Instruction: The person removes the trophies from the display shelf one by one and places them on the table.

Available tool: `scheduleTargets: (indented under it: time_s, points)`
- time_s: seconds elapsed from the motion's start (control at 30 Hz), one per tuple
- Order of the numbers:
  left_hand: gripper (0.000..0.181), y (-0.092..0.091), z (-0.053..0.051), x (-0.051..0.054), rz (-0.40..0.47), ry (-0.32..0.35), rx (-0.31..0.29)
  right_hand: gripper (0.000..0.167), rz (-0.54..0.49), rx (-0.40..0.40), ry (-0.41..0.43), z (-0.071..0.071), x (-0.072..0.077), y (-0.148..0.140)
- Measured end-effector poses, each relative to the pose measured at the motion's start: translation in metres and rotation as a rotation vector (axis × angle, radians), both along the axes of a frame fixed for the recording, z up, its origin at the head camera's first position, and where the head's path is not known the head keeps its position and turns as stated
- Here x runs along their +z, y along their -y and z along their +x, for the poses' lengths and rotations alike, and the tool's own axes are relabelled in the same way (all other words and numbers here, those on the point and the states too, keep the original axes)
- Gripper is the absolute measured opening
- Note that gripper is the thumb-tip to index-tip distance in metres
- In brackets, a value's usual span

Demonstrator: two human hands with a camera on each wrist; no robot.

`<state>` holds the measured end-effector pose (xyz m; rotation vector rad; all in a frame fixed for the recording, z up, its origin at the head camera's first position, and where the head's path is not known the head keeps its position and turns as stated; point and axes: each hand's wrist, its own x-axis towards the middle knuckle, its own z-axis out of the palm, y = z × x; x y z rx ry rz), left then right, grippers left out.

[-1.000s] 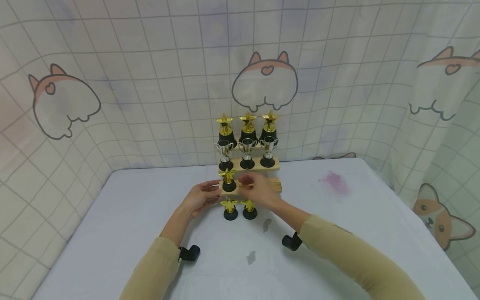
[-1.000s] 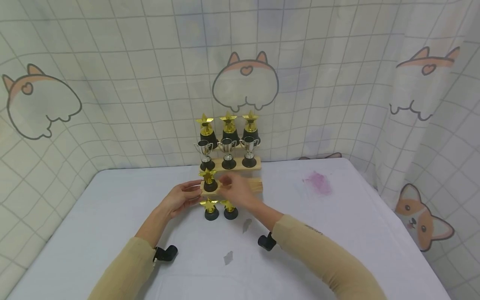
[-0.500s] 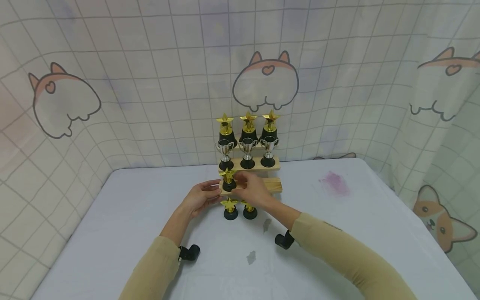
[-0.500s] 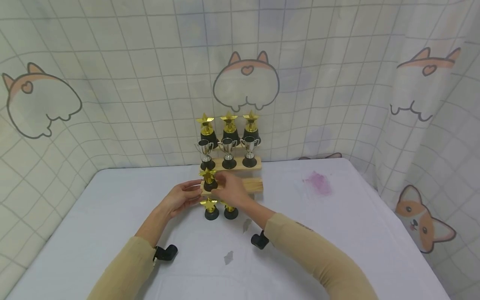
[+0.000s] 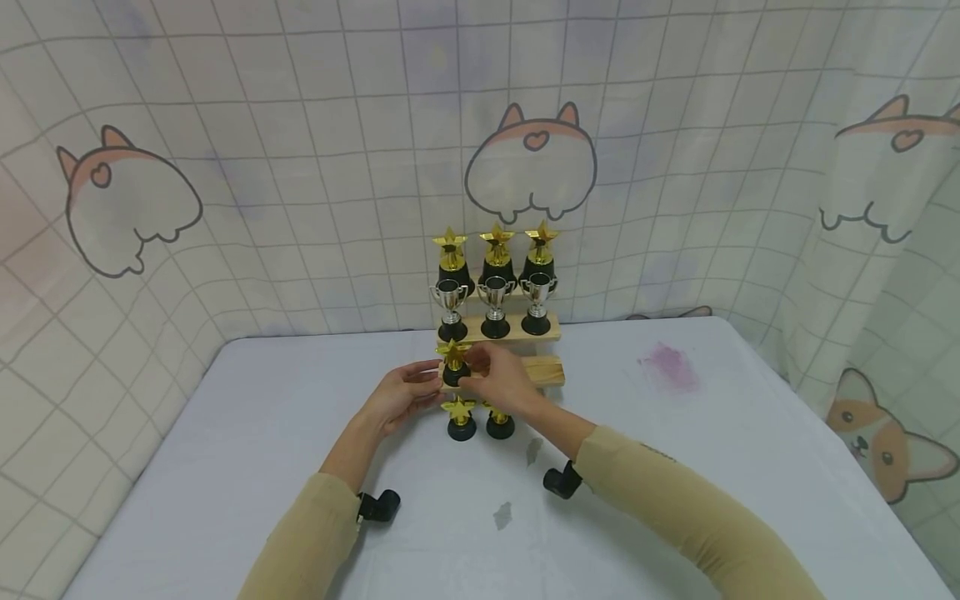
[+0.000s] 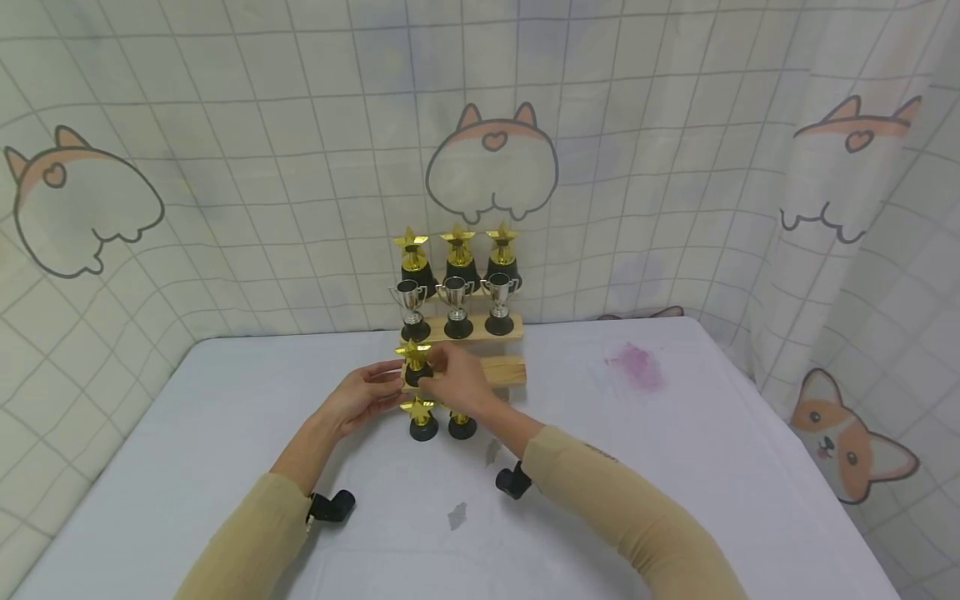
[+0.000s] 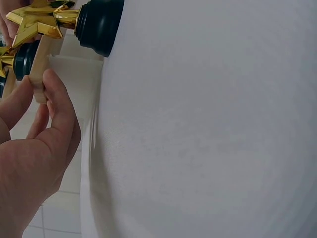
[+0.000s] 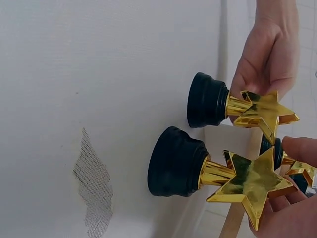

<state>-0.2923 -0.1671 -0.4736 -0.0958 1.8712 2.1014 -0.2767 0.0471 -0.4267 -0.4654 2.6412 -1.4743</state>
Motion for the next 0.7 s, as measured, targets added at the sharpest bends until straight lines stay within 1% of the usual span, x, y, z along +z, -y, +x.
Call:
scheduleTargets:
  time_s: [0.4,0.7]
  points:
    - [0.050,0.002,0.001,0.001,0.011,0.000,-0.002,0.038,0.066,-0.046,-0.025,-0.007,-0.006,0.013]
    - [0.050,0.000,0.001,0.000,0.009,-0.002,-0.002,0.033,0.095,-0.036,-0.063,-0.007,-0.007,0.015]
